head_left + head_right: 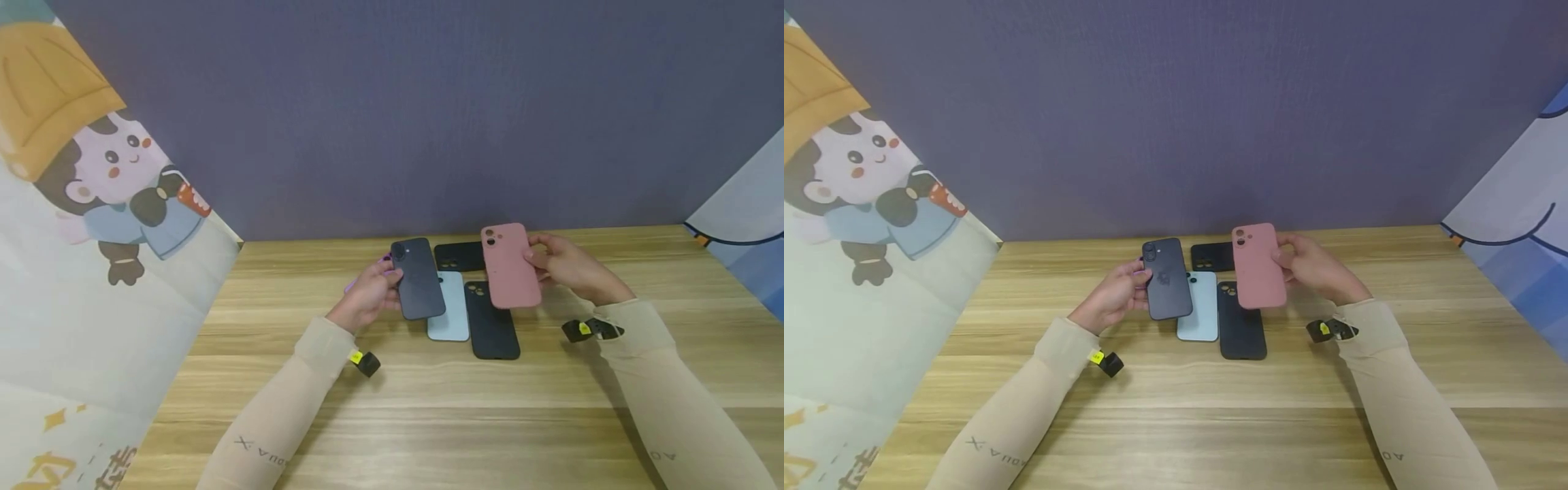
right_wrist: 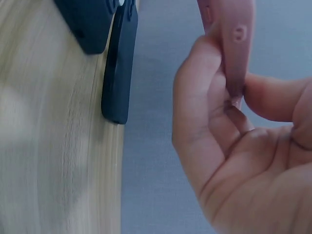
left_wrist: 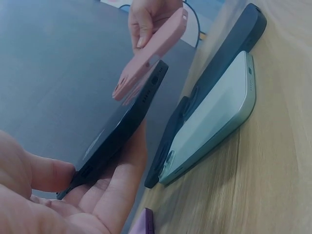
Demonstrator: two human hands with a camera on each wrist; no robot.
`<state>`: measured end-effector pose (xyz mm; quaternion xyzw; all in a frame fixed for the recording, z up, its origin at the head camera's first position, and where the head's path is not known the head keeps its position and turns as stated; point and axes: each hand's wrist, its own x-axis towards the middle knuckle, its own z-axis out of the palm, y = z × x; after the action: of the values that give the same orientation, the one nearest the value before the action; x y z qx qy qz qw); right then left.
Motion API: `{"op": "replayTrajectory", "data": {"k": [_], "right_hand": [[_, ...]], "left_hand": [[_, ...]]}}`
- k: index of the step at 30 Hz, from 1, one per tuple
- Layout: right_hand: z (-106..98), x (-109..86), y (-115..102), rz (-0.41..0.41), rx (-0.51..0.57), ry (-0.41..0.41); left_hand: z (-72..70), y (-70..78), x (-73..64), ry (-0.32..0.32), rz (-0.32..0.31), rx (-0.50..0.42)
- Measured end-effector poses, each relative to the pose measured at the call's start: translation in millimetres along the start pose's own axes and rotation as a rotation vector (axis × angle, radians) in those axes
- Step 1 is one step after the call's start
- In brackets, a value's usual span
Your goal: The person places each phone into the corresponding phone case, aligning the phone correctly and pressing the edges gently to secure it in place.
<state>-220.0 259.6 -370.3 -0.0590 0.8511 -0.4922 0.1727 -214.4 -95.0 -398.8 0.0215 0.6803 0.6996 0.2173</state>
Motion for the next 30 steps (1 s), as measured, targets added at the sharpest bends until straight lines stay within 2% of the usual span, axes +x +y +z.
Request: {"op": "replayTrajectory", "data": {"k": [12,30], "right_hand": [[3.4,-1.9,-5.4,-0.028,0.065,-0.028],[15.6,-2.2,-10.9,-0.081,0.123,-0.024]], "left_hand": [[3.1,-1.5,-0.1,0.008,-0.006,-0.012],[7.8,-1.5,-0.1,0.013,-0.007,-0.013]]}}
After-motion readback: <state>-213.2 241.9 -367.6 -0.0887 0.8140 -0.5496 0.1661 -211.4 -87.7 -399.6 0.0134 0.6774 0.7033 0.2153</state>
